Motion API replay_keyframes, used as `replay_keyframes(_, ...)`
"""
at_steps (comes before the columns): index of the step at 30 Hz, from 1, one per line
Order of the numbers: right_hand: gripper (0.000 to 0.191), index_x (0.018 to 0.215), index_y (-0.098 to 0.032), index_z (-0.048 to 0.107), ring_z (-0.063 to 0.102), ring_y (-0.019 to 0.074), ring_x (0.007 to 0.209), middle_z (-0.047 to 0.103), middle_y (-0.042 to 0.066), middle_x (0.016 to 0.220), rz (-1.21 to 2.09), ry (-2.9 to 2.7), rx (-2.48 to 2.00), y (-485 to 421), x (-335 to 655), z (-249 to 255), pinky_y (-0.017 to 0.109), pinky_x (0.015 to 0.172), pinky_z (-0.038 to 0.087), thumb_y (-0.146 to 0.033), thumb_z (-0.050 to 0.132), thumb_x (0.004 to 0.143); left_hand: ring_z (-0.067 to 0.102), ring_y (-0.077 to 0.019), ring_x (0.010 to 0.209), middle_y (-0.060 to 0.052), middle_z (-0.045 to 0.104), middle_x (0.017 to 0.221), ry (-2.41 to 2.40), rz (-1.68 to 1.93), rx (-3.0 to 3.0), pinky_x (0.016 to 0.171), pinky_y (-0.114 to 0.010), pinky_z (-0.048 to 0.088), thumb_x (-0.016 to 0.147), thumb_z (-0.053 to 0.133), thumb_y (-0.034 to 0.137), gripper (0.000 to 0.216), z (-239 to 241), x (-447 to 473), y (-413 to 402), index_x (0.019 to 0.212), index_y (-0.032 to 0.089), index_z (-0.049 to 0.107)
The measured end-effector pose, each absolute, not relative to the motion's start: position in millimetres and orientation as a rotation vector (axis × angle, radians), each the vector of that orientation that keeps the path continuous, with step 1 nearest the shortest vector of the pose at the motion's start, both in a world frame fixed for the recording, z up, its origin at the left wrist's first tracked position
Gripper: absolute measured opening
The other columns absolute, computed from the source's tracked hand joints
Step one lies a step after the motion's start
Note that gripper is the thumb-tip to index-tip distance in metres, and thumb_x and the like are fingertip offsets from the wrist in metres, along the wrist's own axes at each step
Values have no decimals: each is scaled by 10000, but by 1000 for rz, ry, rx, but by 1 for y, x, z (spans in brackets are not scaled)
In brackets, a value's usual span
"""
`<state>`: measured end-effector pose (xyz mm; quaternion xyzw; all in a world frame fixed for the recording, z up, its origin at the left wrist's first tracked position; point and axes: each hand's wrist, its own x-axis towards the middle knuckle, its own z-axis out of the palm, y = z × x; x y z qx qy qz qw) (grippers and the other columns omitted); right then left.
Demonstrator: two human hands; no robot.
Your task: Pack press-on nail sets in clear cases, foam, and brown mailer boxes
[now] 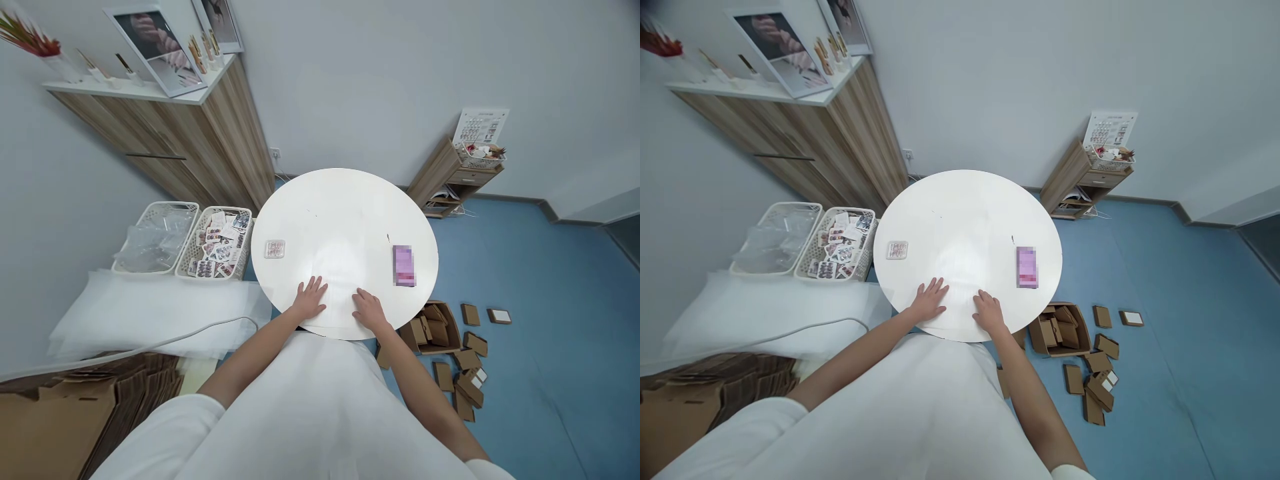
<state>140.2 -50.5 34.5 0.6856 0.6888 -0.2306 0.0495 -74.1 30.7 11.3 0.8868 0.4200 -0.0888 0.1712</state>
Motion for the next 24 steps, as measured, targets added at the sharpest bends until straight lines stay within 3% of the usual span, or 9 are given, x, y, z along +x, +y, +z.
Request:
replay_keyframes(8, 452, 1189, -205, 429, 277, 245, 1266, 294, 108, 1402, -699, 2080, 2135, -56, 136, 32, 403, 959, 270, -194, 507, 743, 37, -315, 1336, -117, 131, 1461, 1273, -318, 2483, 1007, -537, 118, 786, 463, 378, 649, 13, -83, 36, 1366, 206, 226)
replay_keyframes(17, 481, 1193, -192, 432, 286, 259, 1267, 303, 115, 1396, -719, 2063, 2161, -56, 136, 26, 401, 959, 308, -182, 519, 720, 63, -307, 1336, -150, 164, 1448, 1299, -268, 2436, 1007, -515, 146, 778, 476, 349, 604, 16, -103, 40, 1329, 182, 292)
replay_keyframes(24, 632, 1360, -191, 195, 285, 241, 1276, 244, 104, 1420, -674, 2155, 2452, -53, 120, 30, 402, 968, 348, -220, 437, 777, 199, -293, 1307, -145, 255, 1417, 1516, -32, 2280, 995, -482, 223, 780, 476, 387, 528, 24, -138, 61, 1261, 189, 387)
